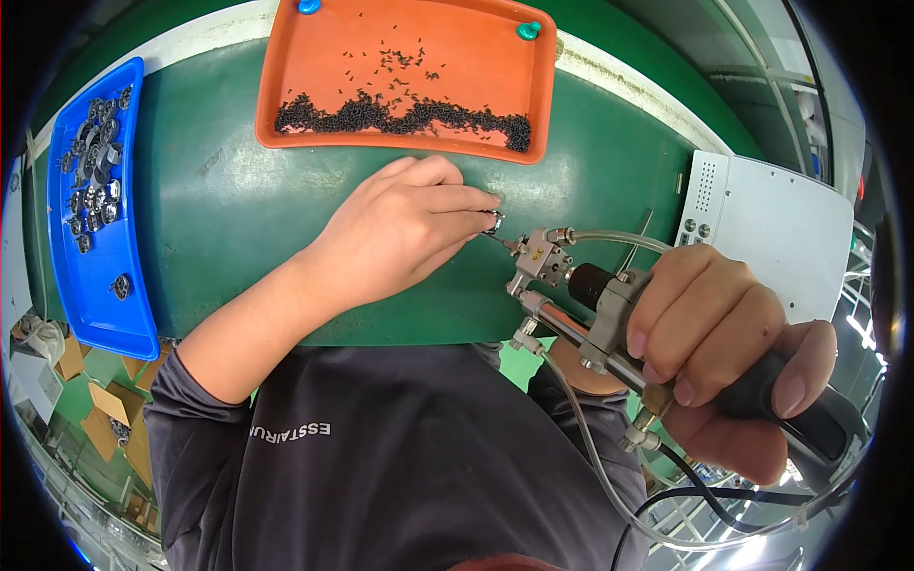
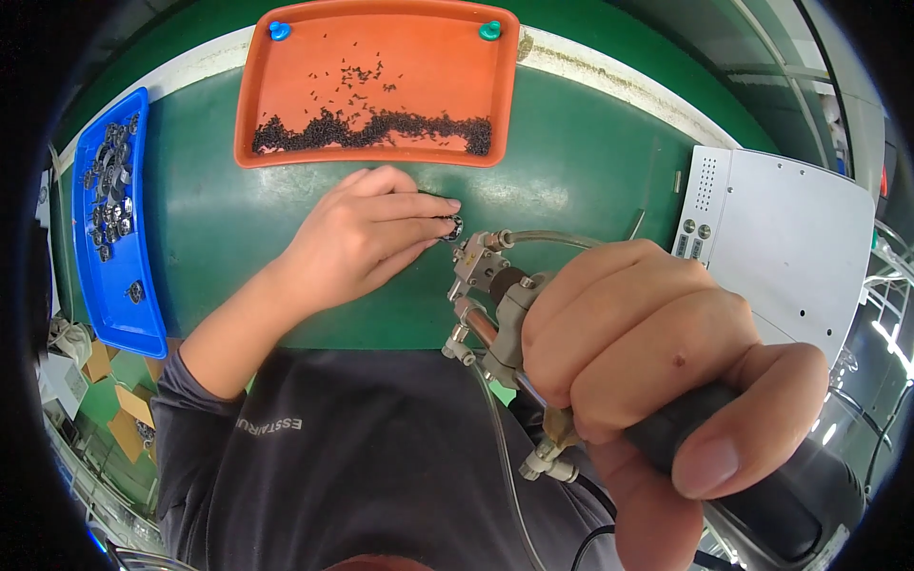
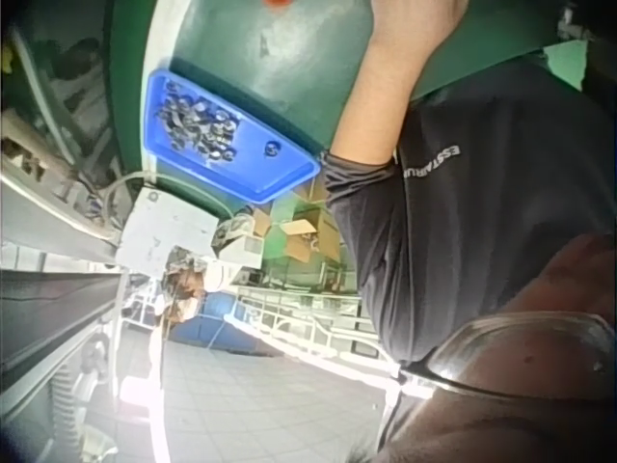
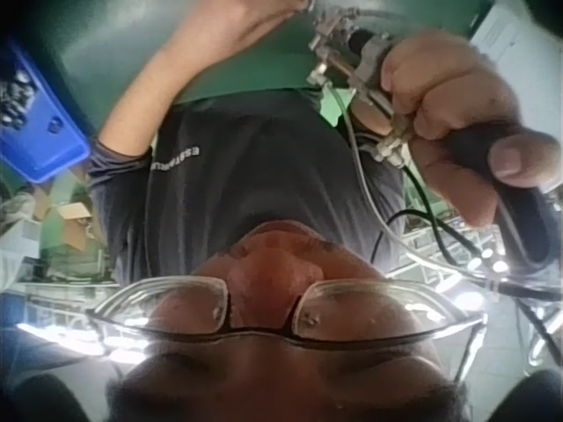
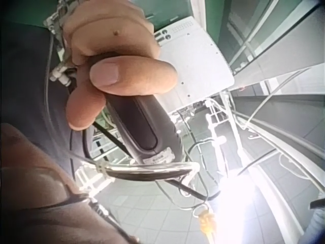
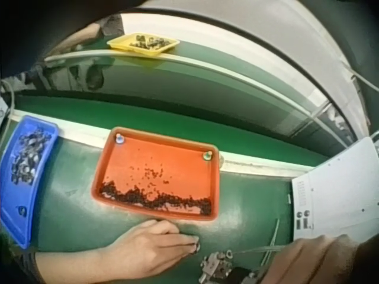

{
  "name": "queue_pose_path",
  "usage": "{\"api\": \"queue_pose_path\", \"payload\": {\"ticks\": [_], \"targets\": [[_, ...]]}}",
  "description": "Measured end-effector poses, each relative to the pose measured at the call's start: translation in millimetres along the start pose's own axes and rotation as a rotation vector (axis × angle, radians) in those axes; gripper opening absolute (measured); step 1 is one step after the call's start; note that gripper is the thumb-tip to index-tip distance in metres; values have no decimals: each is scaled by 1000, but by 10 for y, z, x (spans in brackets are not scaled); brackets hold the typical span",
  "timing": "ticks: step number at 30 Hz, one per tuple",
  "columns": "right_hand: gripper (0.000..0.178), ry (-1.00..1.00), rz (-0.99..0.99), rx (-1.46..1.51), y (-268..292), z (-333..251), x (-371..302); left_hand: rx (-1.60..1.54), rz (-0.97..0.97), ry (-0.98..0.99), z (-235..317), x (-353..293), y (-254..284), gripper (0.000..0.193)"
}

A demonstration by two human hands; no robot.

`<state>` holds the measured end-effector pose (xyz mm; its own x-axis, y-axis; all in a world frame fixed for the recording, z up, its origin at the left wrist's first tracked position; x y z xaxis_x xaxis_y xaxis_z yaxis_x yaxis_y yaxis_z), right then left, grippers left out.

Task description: The person repeatedly picks up small metal parts from a tray by hand and drives screws into them using a power screwdriver.

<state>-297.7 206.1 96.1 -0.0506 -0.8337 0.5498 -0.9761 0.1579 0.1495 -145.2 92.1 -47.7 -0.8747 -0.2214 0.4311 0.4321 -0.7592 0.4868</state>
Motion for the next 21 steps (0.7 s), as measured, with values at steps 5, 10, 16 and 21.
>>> {"api": "queue_pose_path", "payload": {"ticks": [5,10,16,21], "targets": [[43,-87,-67,-79,28,-86,-32,-1,0,10,5,-8,-9,22],[41,-26,-1,-37,-19,-7,-10,-10,1,5,-20,-6,-20,23],[35,31,-54,12,-13,111,48,78,-12,25,10,-8,39,22],[31,91,134,26,-98,118,-30,205,-98,-18,7,-66,-84,15]]}}
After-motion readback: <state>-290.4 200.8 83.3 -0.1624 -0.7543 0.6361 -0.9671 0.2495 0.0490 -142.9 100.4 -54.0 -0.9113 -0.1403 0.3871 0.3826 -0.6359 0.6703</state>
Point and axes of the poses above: each hand's wrist, its own x-axis towards the middle knuckle, its own y-axis out of the back of the hand, z = x × y, the point moved 2 cm from there along x, towards the middle knuckle, and after that the axes turned 10 degrees about -x, right-handed, at the moved point
